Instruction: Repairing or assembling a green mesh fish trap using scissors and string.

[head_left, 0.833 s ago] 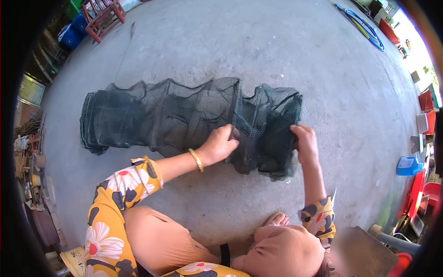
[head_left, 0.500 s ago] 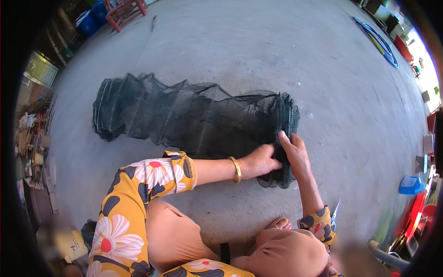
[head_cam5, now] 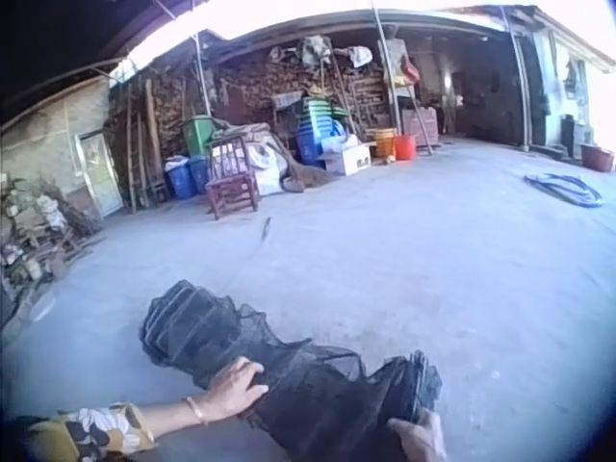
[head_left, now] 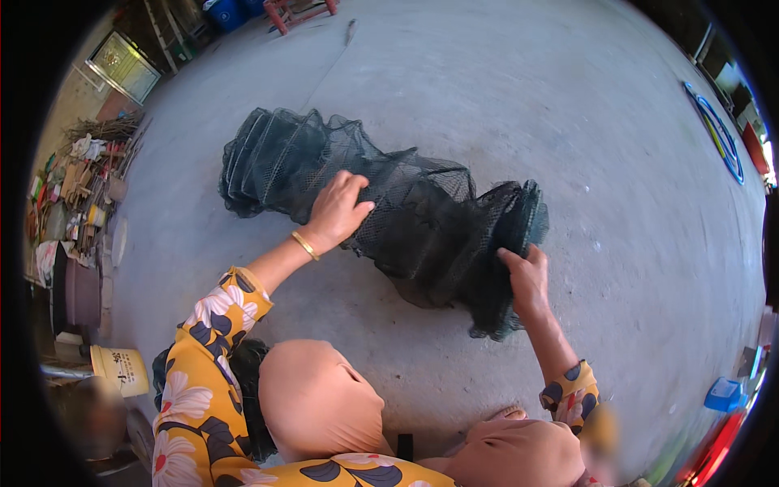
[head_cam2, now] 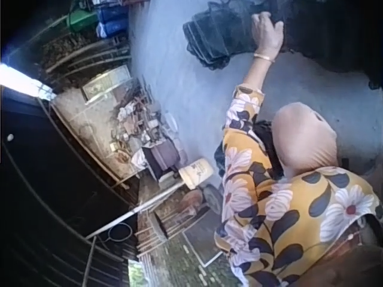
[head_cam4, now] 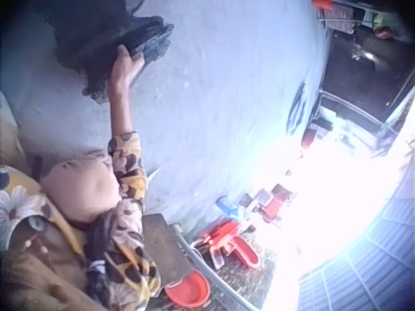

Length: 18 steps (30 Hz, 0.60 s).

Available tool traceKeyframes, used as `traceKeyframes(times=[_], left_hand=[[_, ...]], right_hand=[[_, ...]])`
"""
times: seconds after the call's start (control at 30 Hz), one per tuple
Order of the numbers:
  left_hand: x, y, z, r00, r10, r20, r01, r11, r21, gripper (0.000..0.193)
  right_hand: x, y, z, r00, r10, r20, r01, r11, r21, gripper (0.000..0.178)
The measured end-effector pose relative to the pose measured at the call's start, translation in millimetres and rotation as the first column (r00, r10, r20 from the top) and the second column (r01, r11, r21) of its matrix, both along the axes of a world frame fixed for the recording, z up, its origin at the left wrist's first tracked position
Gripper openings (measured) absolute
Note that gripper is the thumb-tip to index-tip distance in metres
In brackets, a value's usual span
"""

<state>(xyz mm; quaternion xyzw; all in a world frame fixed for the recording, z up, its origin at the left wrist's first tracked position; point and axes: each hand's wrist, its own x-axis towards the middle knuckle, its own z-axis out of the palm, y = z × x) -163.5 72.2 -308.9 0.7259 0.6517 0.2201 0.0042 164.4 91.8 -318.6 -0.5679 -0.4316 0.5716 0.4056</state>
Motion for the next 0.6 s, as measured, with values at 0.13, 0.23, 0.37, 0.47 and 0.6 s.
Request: traceKeyframes(times=[0.13, 0.23, 0.37, 0.47, 0.6], left_hand=[[-18.7, -12.5, -22.9, 0.984, 0.112, 0.138, -0.066, 0.951, -0.303, 0.047], [-20.0, -12.0, -32.8, 0.974, 0.089, 0.206, -0.021, 0.949, -0.314, 0.045], [-35.9, -9.4, -48.5, 0.925, 0.087, 0.369, 0.039, 0.947, -0.319, 0.038], [-45.0, -6.2, -50.5, 0.827, 0.139, 0.545, 0.094, 0.921, -0.377, 0.034], [-56.8, -5.4, -43.7, 0.830, 0.138, 0.541, 0.040, 0.952, -0.303, 0.024]], right_hand=[[-57.2, 15.7, -8.8, 0.990, 0.105, -0.093, -0.108, 0.994, -0.033, 0.023], [-94.2, 32.8, -7.1, 0.968, 0.224, -0.112, -0.233, 0.970, -0.074, 0.025], [-145.3, 46.0, -7.9, 0.940, 0.300, -0.161, -0.314, 0.947, -0.064, 0.025], [-181.6, 49.1, -7.1, 0.963, 0.269, -0.003, -0.268, 0.961, -0.065, 0.026], [-199.5, 51.1, -7.2, 0.947, 0.321, 0.028, -0.314, 0.938, -0.146, 0.029]])
